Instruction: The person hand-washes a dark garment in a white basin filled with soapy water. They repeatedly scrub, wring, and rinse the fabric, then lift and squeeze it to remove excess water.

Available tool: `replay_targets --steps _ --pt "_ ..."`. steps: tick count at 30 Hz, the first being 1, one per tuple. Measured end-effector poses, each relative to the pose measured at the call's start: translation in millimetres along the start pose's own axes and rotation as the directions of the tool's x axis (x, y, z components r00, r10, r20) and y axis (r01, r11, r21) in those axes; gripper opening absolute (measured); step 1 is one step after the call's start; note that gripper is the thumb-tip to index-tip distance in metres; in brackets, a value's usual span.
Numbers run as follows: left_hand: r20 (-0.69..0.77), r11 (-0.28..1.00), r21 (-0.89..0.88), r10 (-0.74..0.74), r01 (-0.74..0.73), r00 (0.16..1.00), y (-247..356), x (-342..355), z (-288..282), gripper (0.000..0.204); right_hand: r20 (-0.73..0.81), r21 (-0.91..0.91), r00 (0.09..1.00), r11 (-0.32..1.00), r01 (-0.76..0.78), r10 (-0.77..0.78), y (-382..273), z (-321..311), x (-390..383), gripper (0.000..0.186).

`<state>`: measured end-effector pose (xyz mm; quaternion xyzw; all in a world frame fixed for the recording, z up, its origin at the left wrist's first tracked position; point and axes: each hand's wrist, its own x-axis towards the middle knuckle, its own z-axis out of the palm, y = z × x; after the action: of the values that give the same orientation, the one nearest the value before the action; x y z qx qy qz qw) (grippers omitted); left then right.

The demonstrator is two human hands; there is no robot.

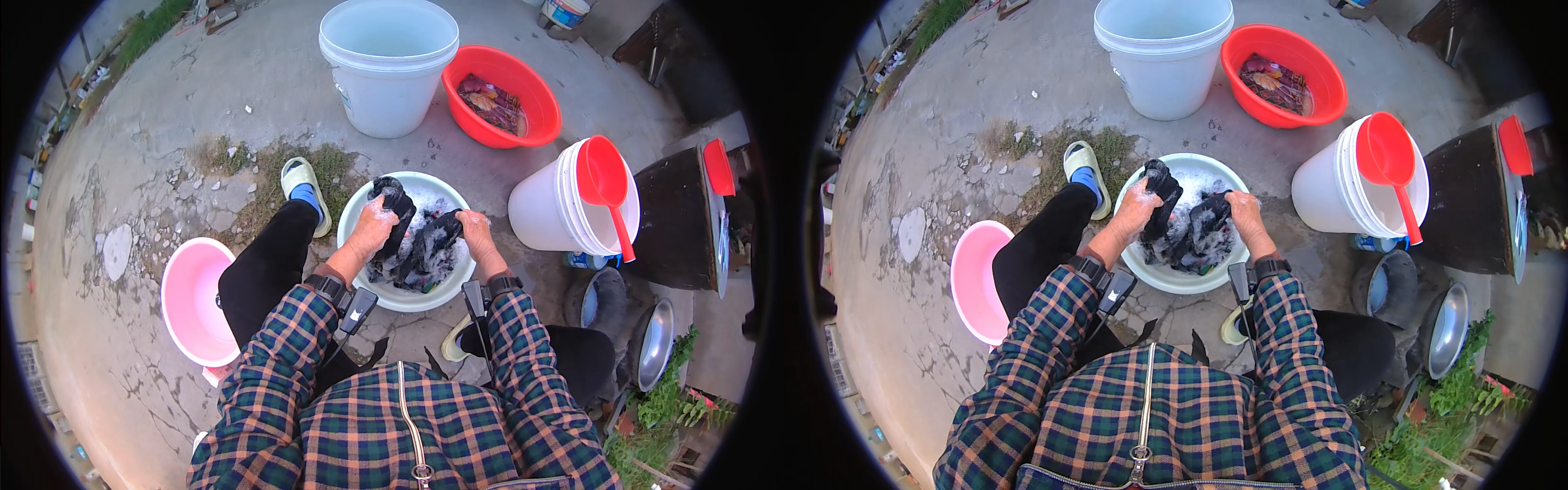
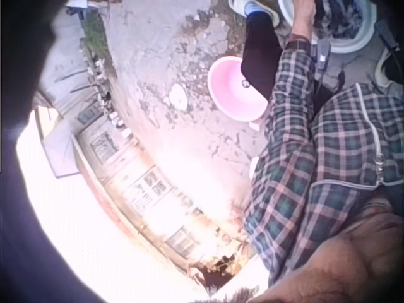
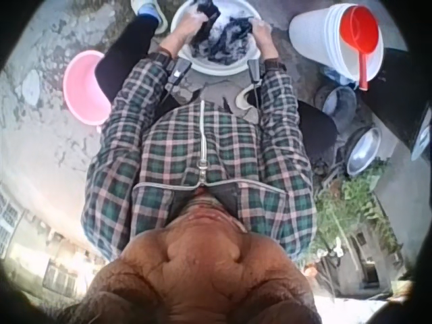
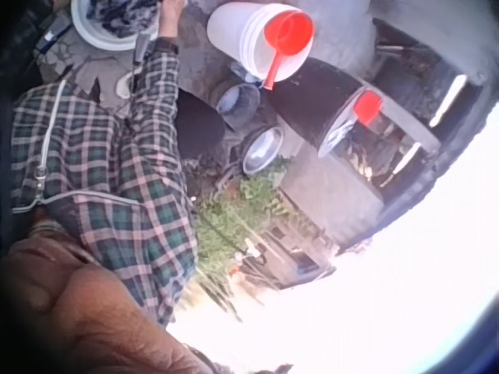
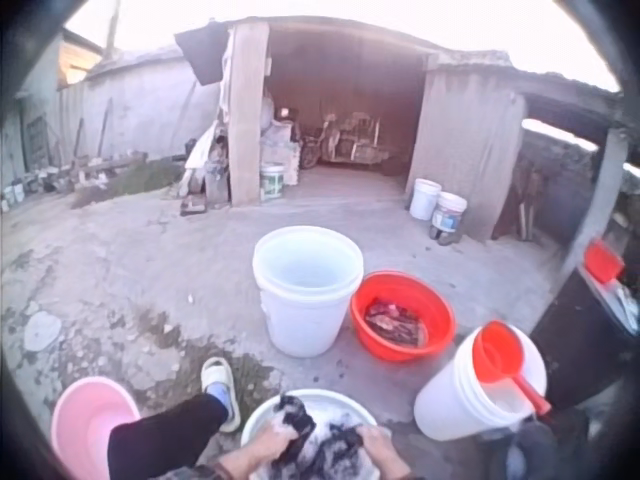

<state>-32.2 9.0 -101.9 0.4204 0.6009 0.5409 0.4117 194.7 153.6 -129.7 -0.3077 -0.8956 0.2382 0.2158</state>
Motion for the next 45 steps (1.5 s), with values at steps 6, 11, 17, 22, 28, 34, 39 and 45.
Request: replay_targets --steps 6,11,17,22,28,34,39,45 --pt "-0.016 0.986 0.087 -0.145 0.146 0.989 30.0 -7.7 -7.5 0.046 0.216 0.603 0.89 0.662 -0.445 0.401 -73.8 -64.3 32.3 0.028" --pt "0.146 0.987 0.139 0.06 -0.08 0.987 81.6 -26.7 5.0 0.071 0.387 0.75 0.793 0.341 -0.567 0.47 -111.6 -81.8 37.5 0.027" --pt "0.064 0.981 0.166 0.094 -0.104 0.994 88.2 -36.1 11.5 0.067 0.513 0.597 0.721 0.41 -0.69 0.466 -147.1 -74.5 36.1 0.042" --pt "-0.055 0.988 0.066 0.142 -0.138 0.988 75.2 -30.8 10.0 0.047 0.549 0.452 0.78 0.677 -0.58 0.301 -166.6 -96.1 23.2 0.054" --pt "-0.052 0.99 0.124 0.069 -0.063 0.996 68.6 -28.5 13.5 0.04 0.32 0.192 0.901 0.911 -0.366 0.295 -162.0 -72.2 2.9 0.041" --pt "0.169 0.944 -0.282 -0.125 0.169 0.978 82.2 -26.3 5.9 0.039 0.179 0.011 0.974 0.989 -0.145 0.14 -136.9 -94.9 7.7 0.033" --pt "0.154 0.809 -0.551 -0.143 0.205 0.978 90.4 -27.0 9.1 0.043 0.305 0.217 0.92 0.923 -0.317 0.244 -139.0 -120.5 20.1 0.027" --pt "0.13 0.806 -0.571 -0.102 0.158 0.986 92.2 -25.7 7.1 0.048 0.177 0.497 0.924 0.779 -0.382 0.34 -136.9 -124.1 23.9 0.028"
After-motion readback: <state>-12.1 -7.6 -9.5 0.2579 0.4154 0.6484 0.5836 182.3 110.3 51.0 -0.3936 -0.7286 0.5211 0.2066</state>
